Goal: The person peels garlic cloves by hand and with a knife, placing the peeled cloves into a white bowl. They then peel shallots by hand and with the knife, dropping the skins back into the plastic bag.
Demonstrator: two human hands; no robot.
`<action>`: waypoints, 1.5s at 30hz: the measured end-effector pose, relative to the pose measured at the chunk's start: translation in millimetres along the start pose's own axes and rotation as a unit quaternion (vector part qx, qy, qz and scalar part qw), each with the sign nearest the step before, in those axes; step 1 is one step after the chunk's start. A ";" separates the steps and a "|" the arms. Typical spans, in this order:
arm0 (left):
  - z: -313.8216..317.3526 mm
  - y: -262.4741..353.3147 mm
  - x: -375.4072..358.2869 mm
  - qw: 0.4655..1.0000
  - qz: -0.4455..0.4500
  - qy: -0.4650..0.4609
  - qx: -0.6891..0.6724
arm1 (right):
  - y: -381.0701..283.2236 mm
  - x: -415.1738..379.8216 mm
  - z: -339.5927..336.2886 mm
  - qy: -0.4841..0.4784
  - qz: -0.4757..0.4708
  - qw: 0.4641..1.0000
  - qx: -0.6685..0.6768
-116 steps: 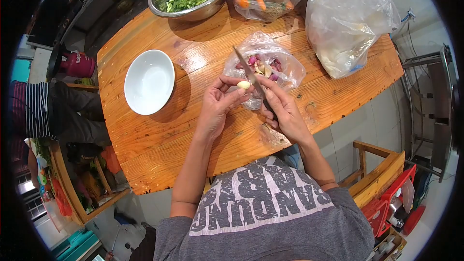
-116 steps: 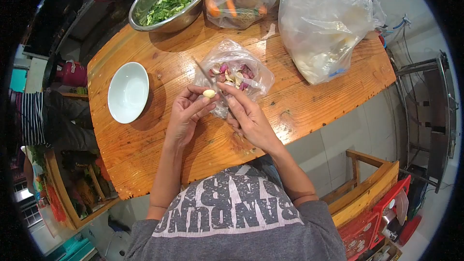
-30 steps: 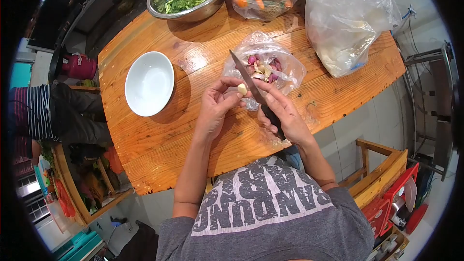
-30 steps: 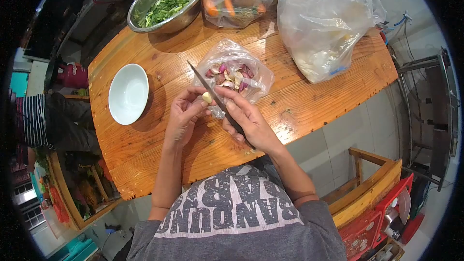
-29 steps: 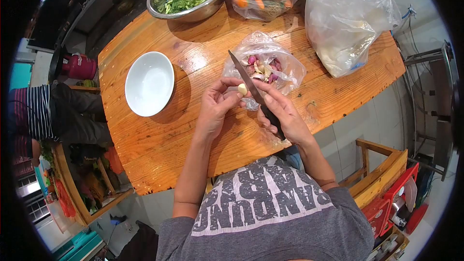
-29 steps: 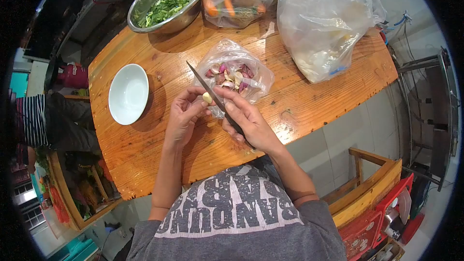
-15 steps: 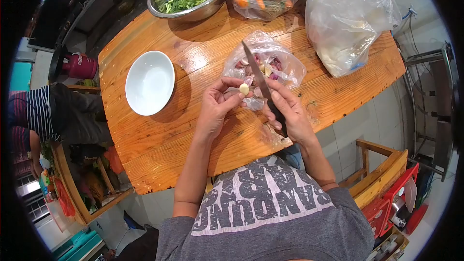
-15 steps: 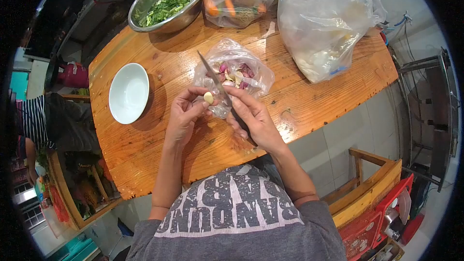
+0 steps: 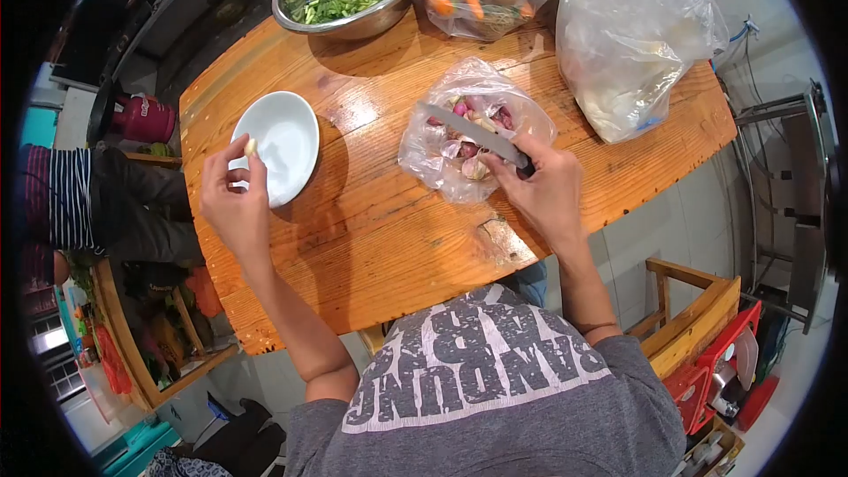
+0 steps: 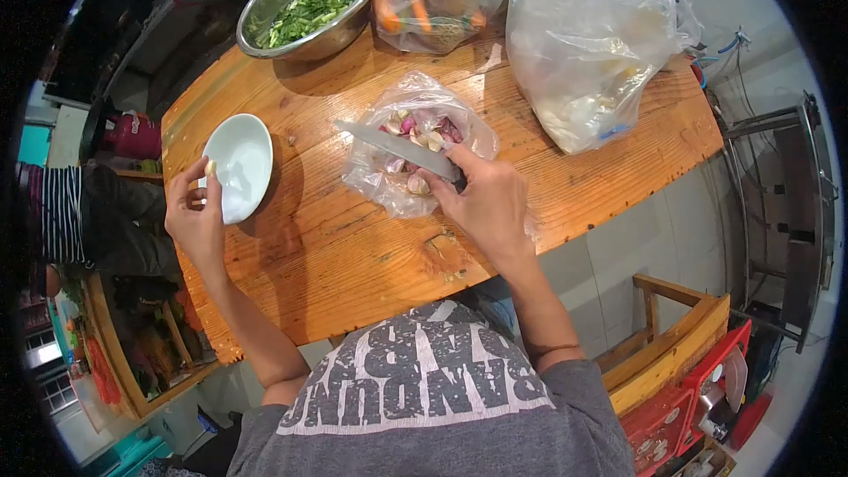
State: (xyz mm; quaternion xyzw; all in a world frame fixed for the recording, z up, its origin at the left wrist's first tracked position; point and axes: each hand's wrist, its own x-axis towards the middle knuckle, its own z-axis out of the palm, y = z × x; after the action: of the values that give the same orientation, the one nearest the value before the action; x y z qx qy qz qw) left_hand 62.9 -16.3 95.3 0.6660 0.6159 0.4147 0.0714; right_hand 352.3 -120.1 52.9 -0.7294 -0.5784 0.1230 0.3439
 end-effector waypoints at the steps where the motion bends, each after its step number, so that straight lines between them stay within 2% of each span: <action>1: -0.3 -12.2 2.6 0.999 -0.001 -0.002 0.034 | -1.6 0.4 1.5 -0.011 -0.001 1.000 -0.022; 4: 7.1 -37.4 2.8 0.998 0.019 -0.053 0.041 | -3.4 -1.3 7.0 -0.023 0.005 0.999 -0.047; 7: 12.6 -32.6 -2.0 0.999 -0.010 -0.037 0.016 | 2.7 -7.6 15.0 -0.014 -0.006 0.999 -0.044; 10: 12.8 4.1 -7.7 0.999 0.013 0.014 -0.029 | 9.5 -12.5 17.7 -0.029 -0.012 1.000 0.002; 12: 17.4 33.1 -19.5 0.995 0.021 -0.029 -0.091 | 8.2 -12.9 18.4 -0.034 0.012 0.996 0.077; 14: 30.4 56.0 -41.7 0.961 0.000 -0.158 -0.225 | 2.7 -11.6 14.4 -0.023 0.063 0.981 0.181; 16: 51.7 76.1 -57.2 0.940 0.159 -0.200 -0.224 | -1.0 -8.8 5.3 -0.041 0.110 0.954 0.277; 18: 75.4 84.5 -67.0 0.922 0.262 -0.192 -0.212 | 0.8 -5.2 -0.1 -0.037 0.119 0.927 0.354; 21: 94.5 84.6 -79.5 0.918 0.135 -0.248 -0.277 | 1.3 -9.7 0.8 -0.033 0.158 0.903 0.397; 24: 90.8 84.4 -81.7 0.852 -0.025 -0.307 -0.423 | -3.1 -14.3 3.8 -0.043 0.190 0.885 0.423; 27: 97.2 71.4 -83.6 0.794 -0.090 -0.356 -0.485 | -8.6 -18.2 12.6 -0.052 0.192 0.876 0.440; 31: 92.9 66.4 -82.9 0.774 -0.091 -0.356 -0.516 | -4.8 -19.7 18.1 -0.088 0.187 0.861 0.464; 33: 94.3 62.4 -84.4 0.759 -0.122 -0.363 -0.527 | 2.0 -21.1 23.3 -0.086 0.141 0.882 0.442; 36: 97.4 58.6 -84.6 0.835 -0.015 -0.349 -0.424 | -0.7 -20.2 19.6 -0.078 0.102 0.913 0.386; 39: 99.1 59.3 -86.8 0.836 0.032 -0.372 -0.402 | 0.8 -22.1 27.3 -0.063 0.062 0.926 0.366; 42: 93.4 70.2 -88.3 0.790 -0.161 -0.342 -0.482 | -0.2 -21.2 25.4 -0.076 0.062 0.924 0.369; 45: 93.6 63.9 -88.6 0.781 -0.160 -0.386 -0.465 | -2.9 -21.3 20.1 -0.100 0.097 0.916 0.376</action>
State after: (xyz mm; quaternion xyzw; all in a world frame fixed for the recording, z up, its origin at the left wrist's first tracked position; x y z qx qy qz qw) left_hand 180.6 -70.1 32.4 0.5479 0.3671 0.3419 0.6694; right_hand 332.1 -132.4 35.4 -0.5822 -0.4473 0.4368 0.5197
